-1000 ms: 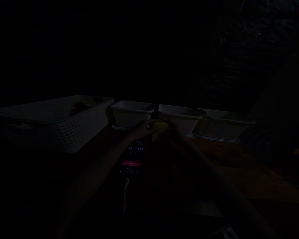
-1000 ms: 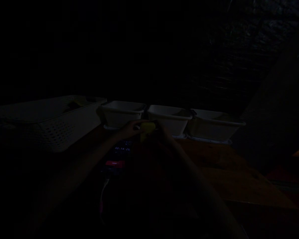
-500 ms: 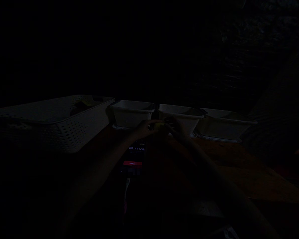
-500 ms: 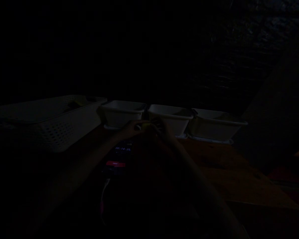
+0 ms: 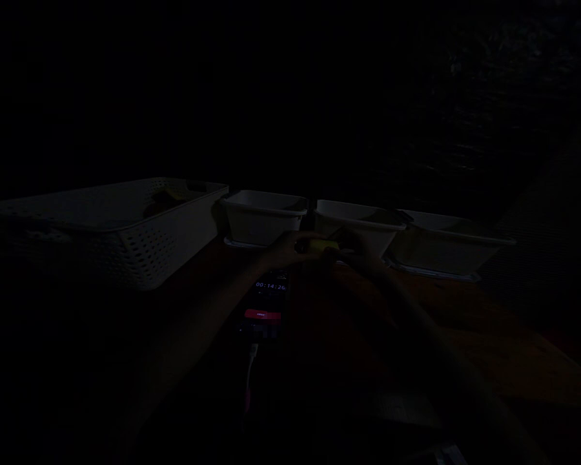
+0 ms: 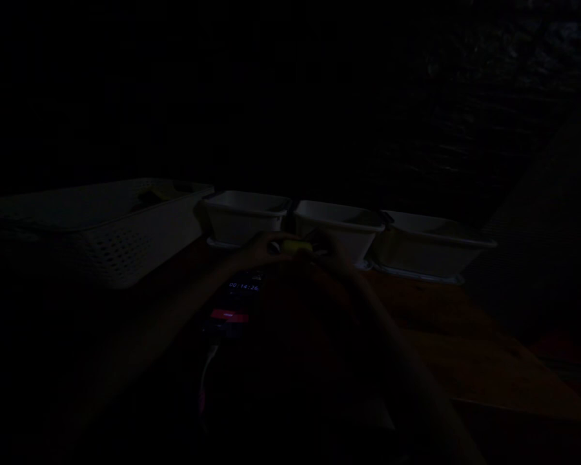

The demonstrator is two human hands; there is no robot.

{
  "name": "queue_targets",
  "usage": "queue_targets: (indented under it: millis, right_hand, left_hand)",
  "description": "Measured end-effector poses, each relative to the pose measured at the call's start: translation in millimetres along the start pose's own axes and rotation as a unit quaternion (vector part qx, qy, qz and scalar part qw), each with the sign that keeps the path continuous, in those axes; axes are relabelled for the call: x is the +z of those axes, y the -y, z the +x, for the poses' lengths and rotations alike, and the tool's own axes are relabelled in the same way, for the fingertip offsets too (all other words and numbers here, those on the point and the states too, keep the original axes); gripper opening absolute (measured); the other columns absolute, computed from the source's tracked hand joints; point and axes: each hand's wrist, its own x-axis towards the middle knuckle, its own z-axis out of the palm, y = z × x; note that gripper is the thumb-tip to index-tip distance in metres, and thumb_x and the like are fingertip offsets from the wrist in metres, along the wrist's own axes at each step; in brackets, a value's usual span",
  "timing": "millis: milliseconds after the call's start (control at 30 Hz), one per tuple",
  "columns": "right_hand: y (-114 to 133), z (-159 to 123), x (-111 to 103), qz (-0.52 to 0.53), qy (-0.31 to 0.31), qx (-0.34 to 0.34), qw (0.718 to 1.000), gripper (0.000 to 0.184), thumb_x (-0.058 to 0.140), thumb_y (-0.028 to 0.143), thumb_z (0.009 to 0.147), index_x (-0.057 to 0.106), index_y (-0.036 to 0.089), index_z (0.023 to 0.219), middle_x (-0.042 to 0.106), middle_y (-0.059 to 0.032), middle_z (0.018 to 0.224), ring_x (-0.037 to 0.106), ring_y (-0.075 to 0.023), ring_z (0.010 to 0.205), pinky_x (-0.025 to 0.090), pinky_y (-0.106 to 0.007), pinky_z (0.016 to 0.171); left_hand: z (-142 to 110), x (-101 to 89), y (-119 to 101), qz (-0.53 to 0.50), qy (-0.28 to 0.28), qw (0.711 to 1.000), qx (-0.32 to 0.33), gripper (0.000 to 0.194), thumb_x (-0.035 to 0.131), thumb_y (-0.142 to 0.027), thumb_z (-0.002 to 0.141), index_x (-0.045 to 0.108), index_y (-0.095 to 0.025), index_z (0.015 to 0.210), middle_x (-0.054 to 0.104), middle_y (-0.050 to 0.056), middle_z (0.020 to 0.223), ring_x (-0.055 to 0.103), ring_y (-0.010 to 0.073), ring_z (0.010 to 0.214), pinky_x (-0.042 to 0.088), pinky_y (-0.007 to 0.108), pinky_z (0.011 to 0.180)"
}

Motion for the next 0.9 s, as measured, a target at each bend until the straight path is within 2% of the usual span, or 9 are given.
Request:
queue_targets:
  millis: [100,200,367,533,900]
  right_hand:
    - [-0.8,0.2,-0.8,-0.001,0.011,0.002,1.0,0.038,0.068,0.044,0.072,0.055,0.016,0.093,0.06,-0.0061,0.091,0.059,-0.0151,0.079,0.05,-0.028,0.068]
    - [-1.0,0.2,1.5,0.006,0.006,0.014,1.0,0.04,0.067,0.048,0.072,0.057,0.016,0.093,0.061,-0.0063,0.091,0.059,-0.0156,0.08,0.05,-0.028,0.069]
    - [3.3,0.0,8.0,0.04,-0.019,0.031,0.999,0.04,0.056,0.053,0.08,0.059,0.015,0.091,0.062,-0.006,0.088,0.059,-0.0151,0.081,0.049,-0.026,0.069]
    - [-0.1,1.9,9.4,0.055,-0.025,0.048,0.997,0.044,0.064,0.054,0.073,0.06,0.014,0.092,0.062,-0.0063,0.088,0.059,-0.016,0.08,0.049,-0.027,0.069]
    - [-1.5,3.1,6.8,0.024,-0.013,0.03,0.999,0.038,0.067,0.049,0.072,0.059,0.014,0.083,0.061,-0.0054,0.079,0.058,-0.0142,0.07,0.045,-0.025,0.061]
  left_hand:
    - [1.8,-3.4,-0.1,-0.041,0.032,0.999,-0.003,0.04,0.061,-0.037,0.081,0.058,-0.024,0.119,0.06,0.007,0.122,0.057,0.02,0.11,0.044,0.036,0.093]
    - [4.7,-6.0,1.9,-0.064,0.035,0.997,-0.011,0.036,0.051,-0.04,0.087,0.06,-0.023,0.118,0.061,0.007,0.122,0.056,0.0197,0.112,0.042,0.036,0.096]
    - [7.3,-7.5,8.9,-0.069,0.012,0.997,-0.025,0.042,0.058,-0.042,0.082,0.061,-0.018,0.116,0.064,0.008,0.115,0.058,0.0216,0.107,0.044,0.035,0.093]
    - [7.5,-4.7,20.7,-0.07,0.009,0.995,-0.067,0.045,0.057,-0.045,0.081,0.061,-0.014,0.113,0.066,0.009,0.109,0.06,0.0219,0.1,0.046,0.035,0.087]
    - [7.4,-1.9,21.3,-0.023,-0.01,0.999,-0.039,0.042,0.06,-0.045,0.078,0.065,-0.015,0.107,0.068,0.007,0.105,0.062,0.019,0.095,0.047,0.031,0.084]
